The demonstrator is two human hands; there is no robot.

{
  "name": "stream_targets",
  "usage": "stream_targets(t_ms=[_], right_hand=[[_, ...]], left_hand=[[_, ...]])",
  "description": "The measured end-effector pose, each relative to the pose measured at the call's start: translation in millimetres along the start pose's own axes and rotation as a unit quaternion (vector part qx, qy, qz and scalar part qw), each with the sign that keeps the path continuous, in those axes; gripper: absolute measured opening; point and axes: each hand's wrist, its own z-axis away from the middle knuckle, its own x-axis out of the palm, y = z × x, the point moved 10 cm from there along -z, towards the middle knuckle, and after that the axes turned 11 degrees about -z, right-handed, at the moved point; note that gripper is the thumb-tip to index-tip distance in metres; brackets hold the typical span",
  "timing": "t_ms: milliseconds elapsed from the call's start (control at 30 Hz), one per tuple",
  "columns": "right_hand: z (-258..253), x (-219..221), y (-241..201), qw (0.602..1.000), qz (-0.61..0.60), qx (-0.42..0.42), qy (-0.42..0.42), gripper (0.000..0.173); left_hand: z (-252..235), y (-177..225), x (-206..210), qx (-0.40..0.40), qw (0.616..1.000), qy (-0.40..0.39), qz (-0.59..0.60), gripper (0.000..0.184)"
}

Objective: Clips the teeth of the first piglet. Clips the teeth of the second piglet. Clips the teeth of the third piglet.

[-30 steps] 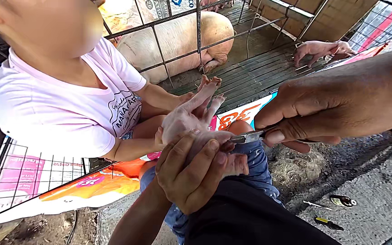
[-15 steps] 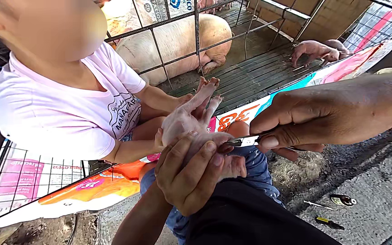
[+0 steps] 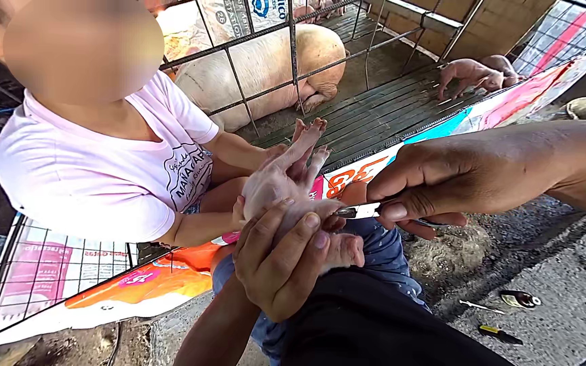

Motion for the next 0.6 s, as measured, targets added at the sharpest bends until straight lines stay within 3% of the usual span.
stream_targets(t_ms=[300,600], right_hand=[[-5,4,-6,0.997,0.003,-0.071,0.0,0.028],[3,0,-21,0.989,0.084,-0.113,0.038,0.031]], left_hand=[[2,-2,0,-0.004,1.0,0.007,0.001,0.043],[-1,1,3,0.009,1.0,0.005,0.006,0.033]])
